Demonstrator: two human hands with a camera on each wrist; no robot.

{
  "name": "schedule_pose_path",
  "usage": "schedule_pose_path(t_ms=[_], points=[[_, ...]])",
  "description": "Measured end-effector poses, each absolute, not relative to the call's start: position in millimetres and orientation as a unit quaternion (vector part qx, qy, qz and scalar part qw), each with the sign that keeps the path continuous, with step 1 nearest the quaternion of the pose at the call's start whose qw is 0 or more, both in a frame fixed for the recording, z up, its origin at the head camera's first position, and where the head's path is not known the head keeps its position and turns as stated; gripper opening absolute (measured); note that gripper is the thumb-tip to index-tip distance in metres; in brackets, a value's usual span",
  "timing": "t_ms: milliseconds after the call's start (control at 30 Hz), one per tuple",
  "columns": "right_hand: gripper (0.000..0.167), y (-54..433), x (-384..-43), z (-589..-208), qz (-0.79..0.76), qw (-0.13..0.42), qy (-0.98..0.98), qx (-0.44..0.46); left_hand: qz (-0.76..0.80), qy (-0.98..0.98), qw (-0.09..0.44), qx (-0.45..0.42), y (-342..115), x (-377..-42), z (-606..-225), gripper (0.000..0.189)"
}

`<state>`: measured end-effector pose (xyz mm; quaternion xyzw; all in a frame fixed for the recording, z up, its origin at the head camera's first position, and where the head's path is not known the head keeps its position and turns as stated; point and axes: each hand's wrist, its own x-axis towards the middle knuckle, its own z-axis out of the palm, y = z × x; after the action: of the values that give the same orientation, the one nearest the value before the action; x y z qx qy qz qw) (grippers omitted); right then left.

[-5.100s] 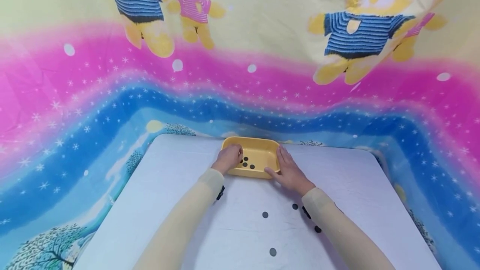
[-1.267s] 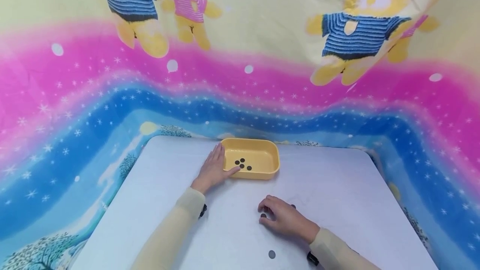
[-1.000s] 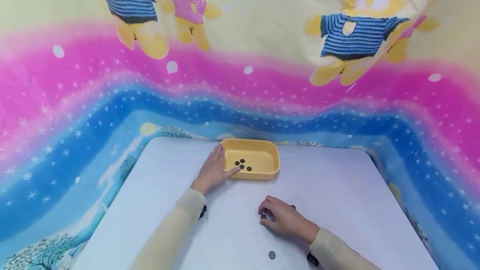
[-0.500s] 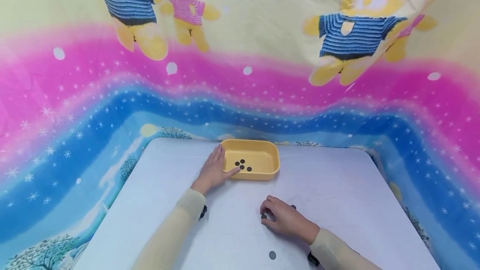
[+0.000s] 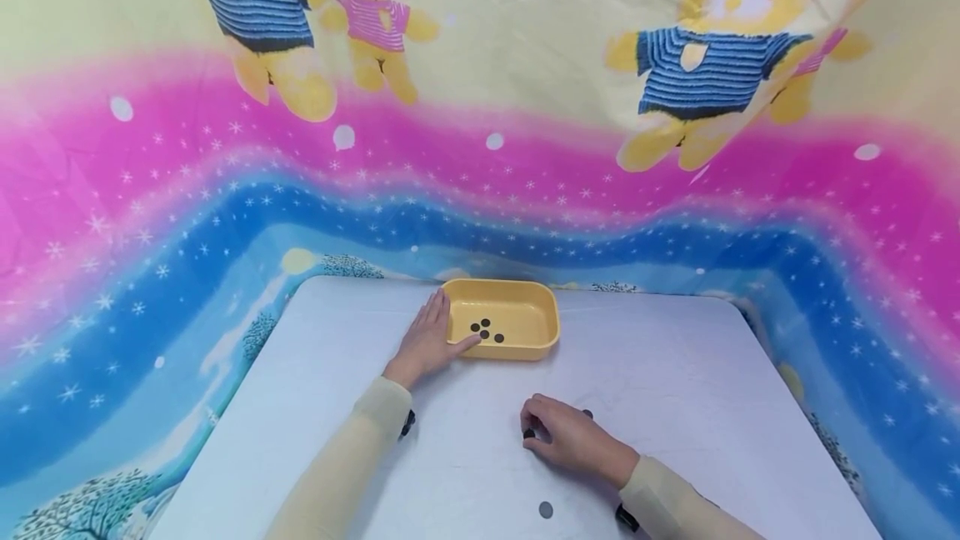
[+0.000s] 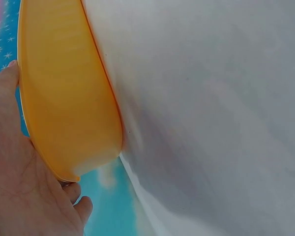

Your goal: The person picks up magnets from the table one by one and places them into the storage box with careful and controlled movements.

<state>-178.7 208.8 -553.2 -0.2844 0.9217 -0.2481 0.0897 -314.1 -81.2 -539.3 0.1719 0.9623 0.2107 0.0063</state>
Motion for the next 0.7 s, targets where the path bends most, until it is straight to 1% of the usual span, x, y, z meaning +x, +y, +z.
schedule_pose_path(t_ms=[200,433,567,700], points=[[0.021,206.1,-177.6,-550.7,-0.253,0.114,0.919,-0.281,0.221,0.96,0.013,0.169,-82.0,-312.8,-538.5,0.115],[0.014,203.5,-178.4,-541.7,-0.267,0.145,0.911,-0.277,0.213,0.962,0.014,0.168,-82.4,-313.1,-538.3,0.121],[0.013,203.2,-183.1,-536.6,-0.281,0.139,0.907,-0.281,0.211,0.963,0.013,0.168,-82.3,-312.7,-537.2,0.122],[0.013,203.7,-190.7,-532.7,-0.282,0.104,0.907,-0.294,0.213,0.962,0.009,0.169,-81.9,-312.4,-536.2,0.118]])
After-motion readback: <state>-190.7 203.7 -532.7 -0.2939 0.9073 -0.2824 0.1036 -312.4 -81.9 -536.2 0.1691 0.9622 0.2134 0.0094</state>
